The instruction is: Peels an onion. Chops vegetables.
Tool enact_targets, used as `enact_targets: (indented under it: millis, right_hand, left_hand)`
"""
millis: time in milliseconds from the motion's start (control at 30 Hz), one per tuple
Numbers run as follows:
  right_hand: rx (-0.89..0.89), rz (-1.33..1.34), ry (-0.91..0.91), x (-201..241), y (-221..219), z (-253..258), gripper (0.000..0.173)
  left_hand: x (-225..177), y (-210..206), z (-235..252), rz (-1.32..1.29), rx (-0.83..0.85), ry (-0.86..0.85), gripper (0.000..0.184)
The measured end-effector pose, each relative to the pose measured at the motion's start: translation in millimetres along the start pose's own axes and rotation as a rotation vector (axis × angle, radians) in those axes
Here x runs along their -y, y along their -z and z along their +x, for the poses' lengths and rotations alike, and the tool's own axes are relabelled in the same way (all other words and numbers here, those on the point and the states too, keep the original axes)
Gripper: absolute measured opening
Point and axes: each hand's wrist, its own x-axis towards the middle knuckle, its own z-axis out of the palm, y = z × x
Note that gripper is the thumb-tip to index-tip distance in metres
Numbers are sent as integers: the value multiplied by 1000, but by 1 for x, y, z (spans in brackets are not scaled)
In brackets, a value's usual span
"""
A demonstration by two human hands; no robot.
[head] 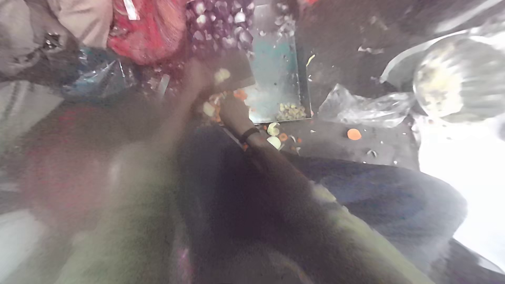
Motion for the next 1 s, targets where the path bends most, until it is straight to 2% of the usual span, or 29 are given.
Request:
enact_targets:
  millis: [33, 67, 167, 300, 400, 567, 633, 700, 800, 867, 933, 1000]
  right_hand:
    - [-51, 76, 44, -11, -30, 15, 32]
    - [43, 130, 27, -14, -40, 29, 32]
    - [191, 155, -91, -9, -45, 47, 36]
    - [171, 242, -157, -9, -42, 56, 30]
    - [189, 269, -176, -7, -34, 55, 36]
    - [188, 207, -87, -15, -26, 36, 37]
    - [190, 298, -147, -23, -18, 22, 45]
    - [111, 447, -215, -35, -14, 1, 47]
    - [129, 517, -289, -53, 1, -11, 42]
    - [55, 572, -298, -67, 0, -34, 41]
    - [30, 623, -318, -75, -1, -53, 41]
    - [26, 621, -319, -80, 1, -58, 44]
  left_hand:
    - [0, 1, 0, 2, 7, -10, 17]
    - [0, 2, -1, 6, 13, -13, 18]
    - [2, 2, -1, 26, 19, 18, 19]
    - [-1, 2, 2, 54, 41, 38, 20]
    - [2, -1, 3, 47, 28, 41, 19]
    - [9, -9, 5, 31, 0, -12, 19]
    - [9, -9, 4, 23, -6, -20, 21]
    - [3, -6, 2, -14, -10, 9, 23]
    - [-15, -2, -5, -146, -24, 133, 36]
    - [-26, -2, -2, -153, -41, 191, 51]
    - [-39, -3, 3, -65, -16, 222, 68]
    - [-52, -6, 10, 72, 25, 232, 72]
